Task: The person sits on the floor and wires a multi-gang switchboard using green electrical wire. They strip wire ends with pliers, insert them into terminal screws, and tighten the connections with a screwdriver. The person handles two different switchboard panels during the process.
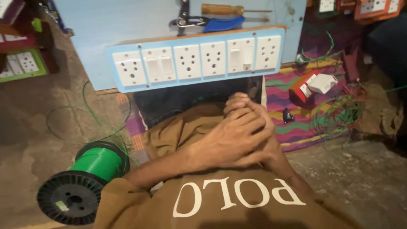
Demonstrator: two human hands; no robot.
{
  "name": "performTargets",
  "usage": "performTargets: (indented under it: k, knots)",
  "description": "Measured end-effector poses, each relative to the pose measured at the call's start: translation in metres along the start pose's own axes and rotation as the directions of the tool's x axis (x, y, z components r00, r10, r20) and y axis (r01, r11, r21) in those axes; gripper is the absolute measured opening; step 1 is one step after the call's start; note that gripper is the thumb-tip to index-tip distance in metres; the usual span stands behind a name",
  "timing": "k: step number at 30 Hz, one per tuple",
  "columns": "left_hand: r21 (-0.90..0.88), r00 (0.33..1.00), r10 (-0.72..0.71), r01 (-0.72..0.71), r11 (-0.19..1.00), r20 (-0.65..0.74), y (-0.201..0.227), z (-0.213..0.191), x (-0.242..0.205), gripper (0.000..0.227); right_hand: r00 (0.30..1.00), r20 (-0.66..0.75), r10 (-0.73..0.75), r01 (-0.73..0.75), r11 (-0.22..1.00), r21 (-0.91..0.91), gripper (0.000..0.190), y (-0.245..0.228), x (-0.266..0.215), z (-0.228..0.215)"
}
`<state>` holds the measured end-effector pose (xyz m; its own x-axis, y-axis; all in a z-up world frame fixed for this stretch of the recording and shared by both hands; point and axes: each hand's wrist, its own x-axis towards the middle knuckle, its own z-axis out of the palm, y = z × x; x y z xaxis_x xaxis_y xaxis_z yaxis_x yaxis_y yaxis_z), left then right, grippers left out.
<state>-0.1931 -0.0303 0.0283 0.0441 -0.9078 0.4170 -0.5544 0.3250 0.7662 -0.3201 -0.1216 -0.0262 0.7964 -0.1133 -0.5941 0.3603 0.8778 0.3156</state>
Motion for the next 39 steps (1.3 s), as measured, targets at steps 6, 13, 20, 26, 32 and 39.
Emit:
performTargets:
  k: [6,13,20,26,32,39]
  knots:
    - [-0.077,1.0,0.003,-0.005,0.997,-0.029,-0.009,-0.011,-0.009,0.024,0.923,0.005,-0.384,0.348,0.832,-0.432,0.008,-0.148,0.005,-0.065]
    - [0.537,0.875,-0.222,0.446,0.716,-0.43,-0.012,-0.092,-0.041,0.041,0.621,0.528,-0.579,-0.41,-0.814,-0.411,0.024,-0.235,0.013,-0.104]
    - [0.598,0.919,-0.282,0.394,0.698,-0.277,-0.051,-0.145,-0.068,0.065,0.613,0.585,-0.531,-0.302,-0.842,-0.447,0.033,-0.208,0.023,-0.073]
    - [0.452,0.946,-0.129,0.258,0.854,-0.297,-0.059,-0.169,-0.073,0.052,0.345,0.872,-0.348,0.535,-0.69,-0.487,0.06,-0.116,0.01,0.037]
    - [0.141,0.779,-0.099,0.235,0.962,-0.619,-0.091,-0.167,-0.053,0.041,0.344,0.935,-0.087,0.435,-0.868,-0.24,0.05,-0.057,0.058,0.108]
    - [-0.325,0.491,-0.426,0.279,0.903,-0.76,-0.119,-0.159,-0.045,0.038,0.411,0.81,-0.417,0.451,-0.68,-0.579,0.034,-0.085,0.08,0.105]
